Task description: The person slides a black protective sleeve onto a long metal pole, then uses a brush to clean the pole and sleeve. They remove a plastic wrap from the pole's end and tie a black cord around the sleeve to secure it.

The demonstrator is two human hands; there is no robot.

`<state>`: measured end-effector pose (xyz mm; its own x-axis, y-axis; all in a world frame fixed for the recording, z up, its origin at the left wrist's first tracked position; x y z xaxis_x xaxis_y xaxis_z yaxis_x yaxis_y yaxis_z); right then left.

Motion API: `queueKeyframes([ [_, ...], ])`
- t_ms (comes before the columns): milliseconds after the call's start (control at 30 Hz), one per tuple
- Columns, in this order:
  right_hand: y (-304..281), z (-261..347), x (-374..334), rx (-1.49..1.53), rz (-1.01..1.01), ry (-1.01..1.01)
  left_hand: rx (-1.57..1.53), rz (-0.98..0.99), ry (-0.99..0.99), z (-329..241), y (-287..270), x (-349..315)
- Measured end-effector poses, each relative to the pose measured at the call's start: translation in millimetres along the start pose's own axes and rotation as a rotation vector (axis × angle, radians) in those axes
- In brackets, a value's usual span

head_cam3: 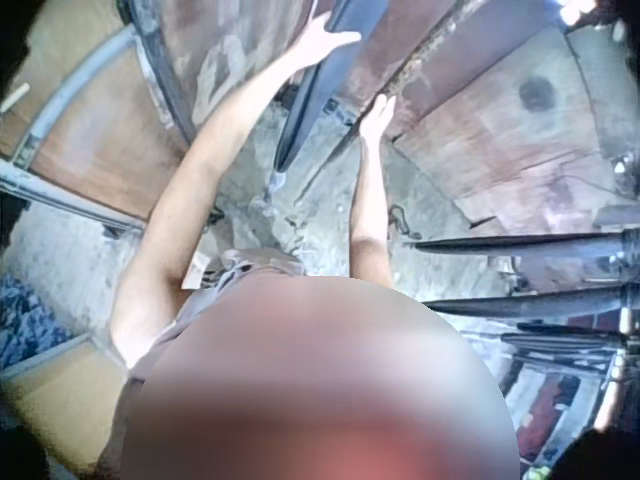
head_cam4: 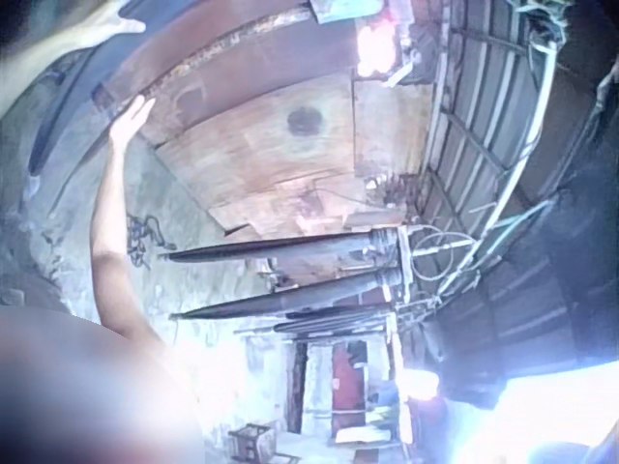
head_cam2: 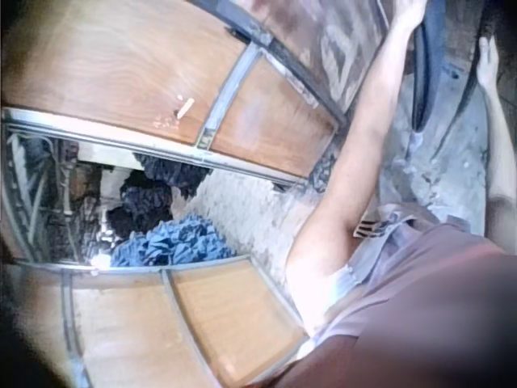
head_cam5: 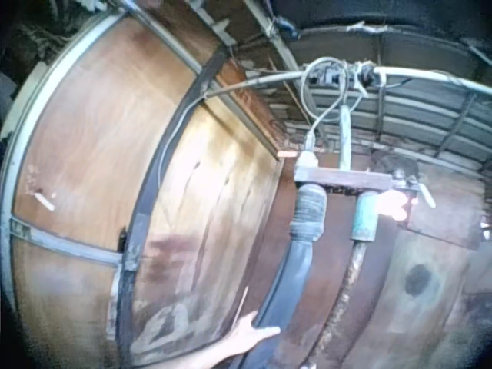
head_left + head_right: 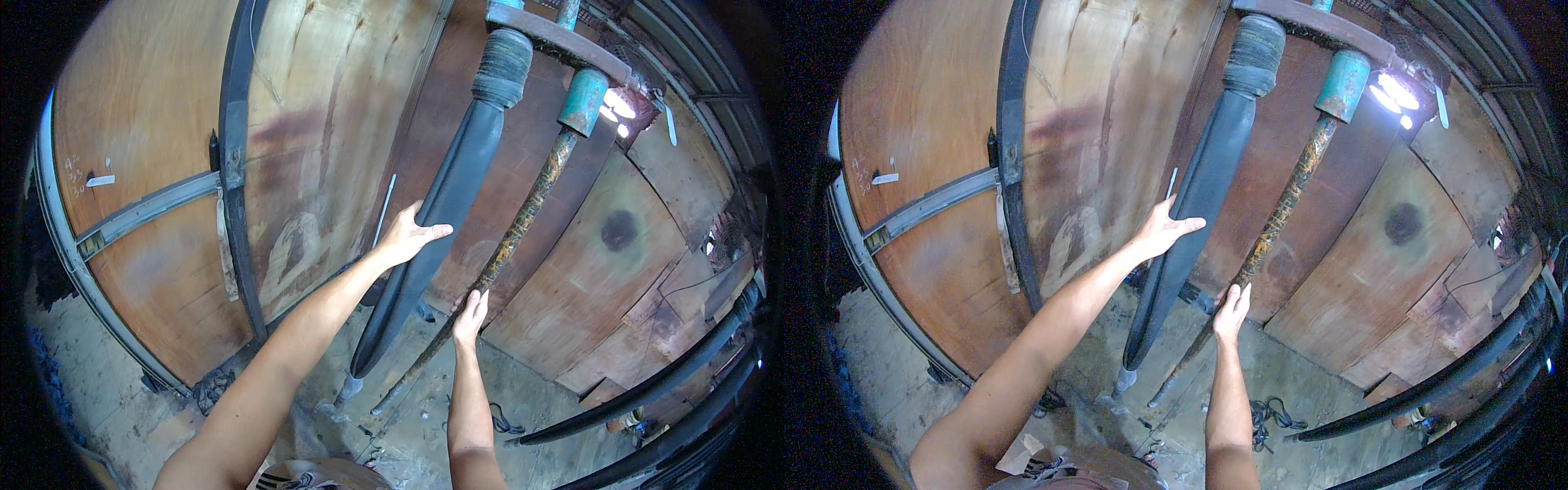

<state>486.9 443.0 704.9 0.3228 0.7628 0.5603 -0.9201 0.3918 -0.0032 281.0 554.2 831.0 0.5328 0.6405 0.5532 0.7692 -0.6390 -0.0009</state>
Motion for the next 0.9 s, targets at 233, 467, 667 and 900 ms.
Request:
queueKeyframes([
  [233,-2,17,-25,-0.056,-0.099,-0.025,0.006,0.021,0.000,0,-11,5],
  [467,-13,33,-37,-0.203,-0.113,-0.034,0.002,0.066,-0.151,1,-25,3],
  [667,-21,28,-34,-0.153,-0.057,0.010,-0.005,0.081,-0.161,-2,-27,0],
  [900,-33,8,-17,-0.126,-0.005,0.022,0.128,-0.063,-0.081,-16,-18,-21],
])
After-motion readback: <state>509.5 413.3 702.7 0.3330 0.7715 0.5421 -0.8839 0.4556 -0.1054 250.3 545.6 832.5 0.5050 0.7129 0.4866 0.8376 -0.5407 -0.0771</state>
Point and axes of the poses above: each hand's wrist, its own x-axis towards the middle knuckle, its own y-axis out of the palm, z = x × y, the point moved 9 cm from there along x, towards the middle knuckle, and after that the axes turned 12 degrees about z, right-handed, at the moved point
